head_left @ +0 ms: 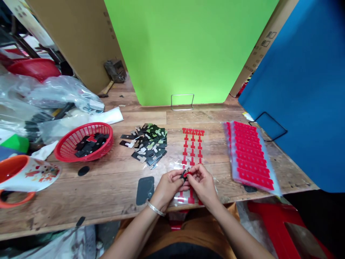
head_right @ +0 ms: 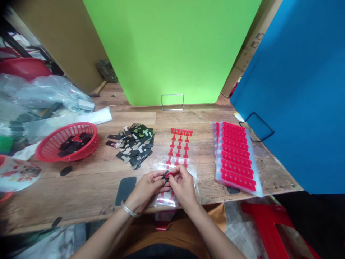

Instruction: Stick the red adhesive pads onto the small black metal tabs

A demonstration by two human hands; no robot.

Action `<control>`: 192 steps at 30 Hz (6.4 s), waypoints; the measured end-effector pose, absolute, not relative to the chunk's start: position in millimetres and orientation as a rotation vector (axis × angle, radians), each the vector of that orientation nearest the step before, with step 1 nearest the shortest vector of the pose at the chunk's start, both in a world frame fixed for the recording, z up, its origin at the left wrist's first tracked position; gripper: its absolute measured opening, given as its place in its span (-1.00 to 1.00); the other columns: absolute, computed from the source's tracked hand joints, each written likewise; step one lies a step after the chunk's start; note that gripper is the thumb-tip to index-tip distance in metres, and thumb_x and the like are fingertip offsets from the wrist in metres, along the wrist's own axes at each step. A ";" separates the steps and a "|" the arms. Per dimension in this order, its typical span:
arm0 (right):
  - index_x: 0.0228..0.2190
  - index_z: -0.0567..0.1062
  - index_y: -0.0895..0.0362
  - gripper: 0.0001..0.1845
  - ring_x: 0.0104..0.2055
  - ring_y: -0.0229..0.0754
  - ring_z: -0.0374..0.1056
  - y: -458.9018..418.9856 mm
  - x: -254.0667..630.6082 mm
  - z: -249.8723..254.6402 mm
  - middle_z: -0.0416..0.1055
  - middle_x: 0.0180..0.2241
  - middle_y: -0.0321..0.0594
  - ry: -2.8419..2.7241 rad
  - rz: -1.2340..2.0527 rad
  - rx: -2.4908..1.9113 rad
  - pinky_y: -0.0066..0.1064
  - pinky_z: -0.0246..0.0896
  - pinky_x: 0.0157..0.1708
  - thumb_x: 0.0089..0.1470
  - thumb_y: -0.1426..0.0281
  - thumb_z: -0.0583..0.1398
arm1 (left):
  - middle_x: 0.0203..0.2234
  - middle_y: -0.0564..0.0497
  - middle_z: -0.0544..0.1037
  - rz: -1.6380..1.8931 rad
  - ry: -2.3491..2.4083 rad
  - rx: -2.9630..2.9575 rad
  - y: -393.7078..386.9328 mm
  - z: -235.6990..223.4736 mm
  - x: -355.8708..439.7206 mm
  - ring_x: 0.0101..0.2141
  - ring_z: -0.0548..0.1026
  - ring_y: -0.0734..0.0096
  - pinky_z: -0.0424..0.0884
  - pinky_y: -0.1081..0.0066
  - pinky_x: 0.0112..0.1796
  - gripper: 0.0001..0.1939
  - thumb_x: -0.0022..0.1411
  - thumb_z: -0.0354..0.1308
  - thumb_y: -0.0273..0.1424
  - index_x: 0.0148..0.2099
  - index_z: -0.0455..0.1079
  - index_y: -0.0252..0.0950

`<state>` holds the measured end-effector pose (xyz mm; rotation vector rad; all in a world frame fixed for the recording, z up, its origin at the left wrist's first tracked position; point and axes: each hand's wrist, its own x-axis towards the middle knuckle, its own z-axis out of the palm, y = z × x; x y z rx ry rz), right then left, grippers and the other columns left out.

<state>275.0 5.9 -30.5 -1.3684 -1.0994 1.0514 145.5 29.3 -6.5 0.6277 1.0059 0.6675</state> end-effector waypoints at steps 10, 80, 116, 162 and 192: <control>-0.45 0.32 0.12 -0.90 -0.56 -0.34 0.16 5.4 275.7 -28.8 0.28 -0.53 -0.37 -1.112 1.035 -1.395 -0.51 0.08 -0.57 -0.08 0.42 0.18 | -0.33 -0.18 0.57 0.671 1.012 0.629 28.9 -7.6 145.7 -0.38 0.56 0.35 0.49 0.49 -0.35 -0.74 0.05 0.12 -0.66 -0.15 0.36 -0.45; -0.38 0.29 0.10 -0.72 -0.56 -0.34 0.23 13.2 278.9 -0.6 0.31 -0.47 -0.35 -0.915 1.031 -1.403 -0.52 0.18 -0.59 -0.14 0.33 0.27 | -0.49 -0.05 0.59 0.964 1.124 0.687 9.4 7.6 160.9 -0.47 0.55 0.36 0.49 0.44 -0.37 -0.68 -0.07 0.29 -0.38 -0.22 0.46 -0.41; -0.47 0.44 0.15 -0.76 -0.38 -0.22 0.26 13.1 294.8 -25.1 0.34 -0.47 -0.26 -1.386 0.705 -1.429 -0.44 0.12 -0.33 0.14 0.34 0.06 | -0.38 -0.04 0.54 0.704 2.006 2.179 136.3 47.3 -1.0 -0.31 0.45 0.29 0.31 0.40 -0.22 -0.74 0.08 0.11 -0.24 -0.31 0.51 -0.29; -0.33 0.50 0.10 -0.83 -0.27 -0.18 0.31 43.1 240.9 -20.1 0.43 -0.36 -0.20 -1.928 0.636 -1.261 -0.37 0.18 -0.24 0.02 0.54 0.16 | -0.32 -0.03 0.57 0.816 1.528 2.033 32.7 -21.4 69.6 -0.23 0.49 0.27 0.35 0.32 -0.15 -0.82 0.16 0.09 -0.32 -0.23 0.49 -0.19; -0.42 0.47 0.20 -0.80 -0.32 -0.23 0.33 169.6 311.8 -19.1 0.45 -0.41 -0.20 -1.509 0.451 -1.779 -0.48 0.15 -0.26 -0.02 0.55 0.04 | -0.43 -0.01 0.54 0.965 1.147 1.122 75.2 1.5 101.0 -0.40 0.53 0.37 0.44 0.35 -0.30 -0.68 0.04 0.16 -0.20 -0.26 0.19 -0.27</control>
